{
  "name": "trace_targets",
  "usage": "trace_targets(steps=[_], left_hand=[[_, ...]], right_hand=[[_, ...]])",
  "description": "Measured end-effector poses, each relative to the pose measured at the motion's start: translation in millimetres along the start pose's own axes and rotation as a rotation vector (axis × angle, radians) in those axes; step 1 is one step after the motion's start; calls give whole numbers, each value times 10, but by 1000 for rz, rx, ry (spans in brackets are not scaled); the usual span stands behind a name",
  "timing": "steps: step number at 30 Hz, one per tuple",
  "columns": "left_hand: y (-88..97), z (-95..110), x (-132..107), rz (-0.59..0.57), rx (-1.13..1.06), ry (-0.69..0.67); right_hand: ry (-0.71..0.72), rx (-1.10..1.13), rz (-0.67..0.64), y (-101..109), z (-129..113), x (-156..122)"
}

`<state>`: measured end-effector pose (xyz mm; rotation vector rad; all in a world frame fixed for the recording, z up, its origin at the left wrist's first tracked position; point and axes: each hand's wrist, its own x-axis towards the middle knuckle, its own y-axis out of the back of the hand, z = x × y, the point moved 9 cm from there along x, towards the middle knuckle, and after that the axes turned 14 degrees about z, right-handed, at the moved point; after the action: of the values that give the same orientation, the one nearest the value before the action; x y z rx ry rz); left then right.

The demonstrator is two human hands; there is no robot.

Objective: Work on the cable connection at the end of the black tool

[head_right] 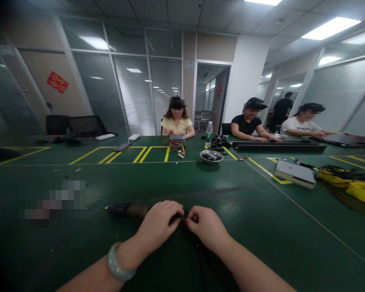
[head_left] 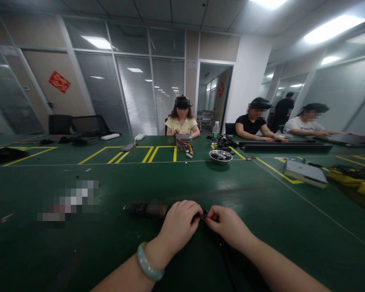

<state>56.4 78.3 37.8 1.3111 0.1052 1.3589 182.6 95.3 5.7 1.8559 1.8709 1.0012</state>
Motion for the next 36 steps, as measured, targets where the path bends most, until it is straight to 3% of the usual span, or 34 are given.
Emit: trace_targets(steps=[15,36], left_hand=[[-6,-3,-12,0,1,-16],[7,3,-2,-15,26,15]], right_hand=[[4,2,43,30,28,5],[1,-8,-20,-35,-1,-15]])
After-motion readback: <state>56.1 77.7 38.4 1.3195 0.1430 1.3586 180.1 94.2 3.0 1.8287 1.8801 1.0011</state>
